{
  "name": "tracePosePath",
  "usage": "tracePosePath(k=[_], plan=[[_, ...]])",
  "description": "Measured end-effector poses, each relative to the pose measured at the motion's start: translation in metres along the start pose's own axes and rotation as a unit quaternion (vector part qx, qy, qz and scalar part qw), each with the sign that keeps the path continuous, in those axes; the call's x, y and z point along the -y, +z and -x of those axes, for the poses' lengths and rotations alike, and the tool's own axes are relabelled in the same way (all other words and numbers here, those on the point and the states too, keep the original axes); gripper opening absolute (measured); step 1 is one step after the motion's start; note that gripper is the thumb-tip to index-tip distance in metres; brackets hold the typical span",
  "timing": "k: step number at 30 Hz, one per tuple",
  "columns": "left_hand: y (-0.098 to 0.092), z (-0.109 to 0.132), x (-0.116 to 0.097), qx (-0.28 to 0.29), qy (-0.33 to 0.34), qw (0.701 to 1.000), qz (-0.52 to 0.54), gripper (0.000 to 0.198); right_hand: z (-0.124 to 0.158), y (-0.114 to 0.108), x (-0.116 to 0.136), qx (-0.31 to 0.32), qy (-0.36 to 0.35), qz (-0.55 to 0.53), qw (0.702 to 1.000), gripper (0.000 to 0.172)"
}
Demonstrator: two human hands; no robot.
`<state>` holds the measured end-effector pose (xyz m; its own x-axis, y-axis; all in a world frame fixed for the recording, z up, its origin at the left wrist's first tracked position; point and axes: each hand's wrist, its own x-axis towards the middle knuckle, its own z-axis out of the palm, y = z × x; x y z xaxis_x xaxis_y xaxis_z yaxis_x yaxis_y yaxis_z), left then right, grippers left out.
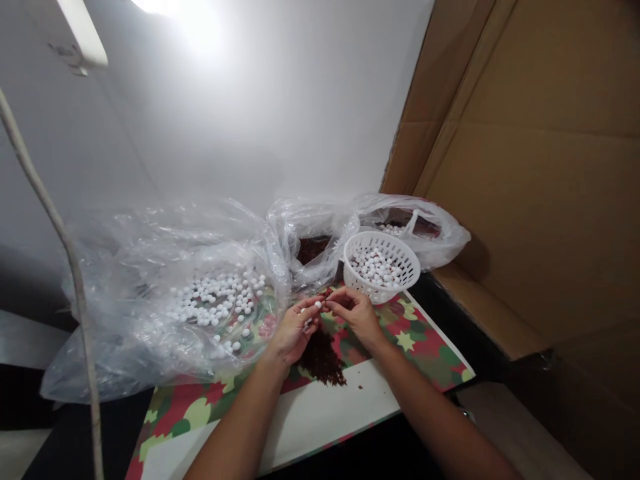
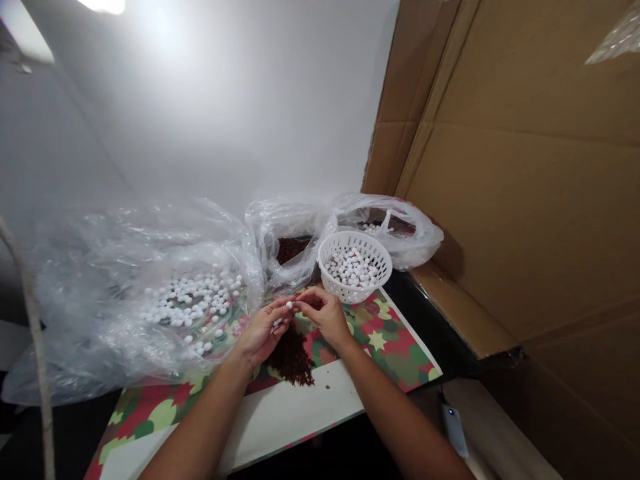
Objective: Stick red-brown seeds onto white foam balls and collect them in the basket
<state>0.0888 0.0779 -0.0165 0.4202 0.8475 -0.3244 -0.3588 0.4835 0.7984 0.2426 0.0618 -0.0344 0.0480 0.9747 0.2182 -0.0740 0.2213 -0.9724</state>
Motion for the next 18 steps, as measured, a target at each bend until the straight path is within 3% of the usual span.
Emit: tracePosePath(k=[3,9,18], plan=[[0.0014,-0.0014,-0.0006,0.018,0.013,1.000,-0.018,0.040,0.0025,-0.0024,-0.0020,0.018,-0.014,0.012,1.000,0.021],[0.0015,-0.0017,0.0013,0.022,0.036,0.998,-0.041,0.030,0.0014,-0.0037,-0.0050,0.038,0.013,-0.021,0.999,0.021],[0.0004,-0.0018,0.0034,0.023,0.034,0.997,-0.066,0.035,0.0045,-0.0007,-0.0061,0.016,0.023,-0.003,1.000,0.025]])
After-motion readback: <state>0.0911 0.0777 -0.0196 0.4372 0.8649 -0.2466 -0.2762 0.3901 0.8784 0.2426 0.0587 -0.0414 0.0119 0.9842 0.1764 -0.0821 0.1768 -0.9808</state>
